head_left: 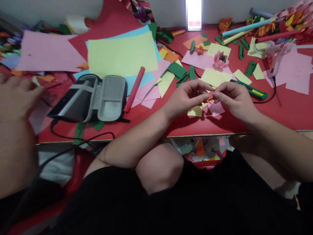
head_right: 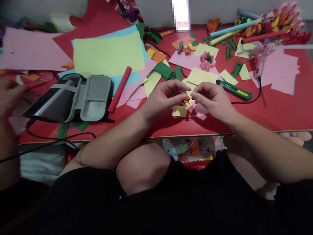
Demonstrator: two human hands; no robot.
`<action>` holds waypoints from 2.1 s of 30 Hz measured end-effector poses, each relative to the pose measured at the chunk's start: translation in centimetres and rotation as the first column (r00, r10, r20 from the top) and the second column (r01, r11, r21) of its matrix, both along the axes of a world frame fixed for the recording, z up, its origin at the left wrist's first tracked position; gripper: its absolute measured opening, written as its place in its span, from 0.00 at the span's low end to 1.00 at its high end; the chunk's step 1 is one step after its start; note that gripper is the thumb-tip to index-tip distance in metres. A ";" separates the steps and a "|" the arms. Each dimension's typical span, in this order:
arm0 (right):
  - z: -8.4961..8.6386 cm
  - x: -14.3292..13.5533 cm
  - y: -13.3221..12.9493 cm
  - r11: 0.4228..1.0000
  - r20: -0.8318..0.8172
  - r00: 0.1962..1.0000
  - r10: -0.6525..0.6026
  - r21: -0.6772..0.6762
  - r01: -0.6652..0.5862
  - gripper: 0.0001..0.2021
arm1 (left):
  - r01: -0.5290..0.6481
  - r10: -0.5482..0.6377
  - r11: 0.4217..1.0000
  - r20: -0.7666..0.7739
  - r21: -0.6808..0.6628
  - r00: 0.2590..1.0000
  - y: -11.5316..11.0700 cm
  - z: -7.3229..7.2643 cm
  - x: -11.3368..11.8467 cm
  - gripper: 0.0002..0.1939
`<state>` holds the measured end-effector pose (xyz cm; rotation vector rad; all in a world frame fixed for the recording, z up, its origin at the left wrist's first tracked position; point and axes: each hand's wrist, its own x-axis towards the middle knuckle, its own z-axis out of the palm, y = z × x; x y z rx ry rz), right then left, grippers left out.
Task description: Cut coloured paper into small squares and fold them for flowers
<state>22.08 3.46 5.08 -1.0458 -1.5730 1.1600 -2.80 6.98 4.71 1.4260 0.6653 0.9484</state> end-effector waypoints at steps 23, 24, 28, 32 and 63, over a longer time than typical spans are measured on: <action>0.2 -0.8 -0.6 0.971 0.144 0.986 -0.084 0.234 0.048 0.23 | 0.018 -0.007 0.970 0.046 -0.243 0.999 -0.2 -1.1 -0.1 0.19; 0.1 -0.9 -0.6 0.970 0.141 0.986 -0.084 0.239 0.049 0.22 | 0.022 -0.012 0.970 0.044 -0.243 0.999 -0.1 -1.1 -0.1 0.20; -0.3 -1.0 -0.6 0.974 0.107 0.990 -0.092 0.214 0.067 0.16 | 0.053 -0.037 0.961 0.063 -0.272 0.997 -0.1 -1.2 -0.1 0.20; -0.7 -1.0 -0.2 0.974 0.073 0.991 -0.111 0.206 0.094 0.12 | 0.091 -0.073 0.958 0.074 -0.273 0.995 -0.4 -1.3 -0.1 0.20; 2.8 4.8 0.4 0.995 0.677 0.736 0.019 -0.082 0.049 0.05 | 0.102 0.212 0.953 -0.870 0.285 0.446 0.1 -2.1 -3.4 0.20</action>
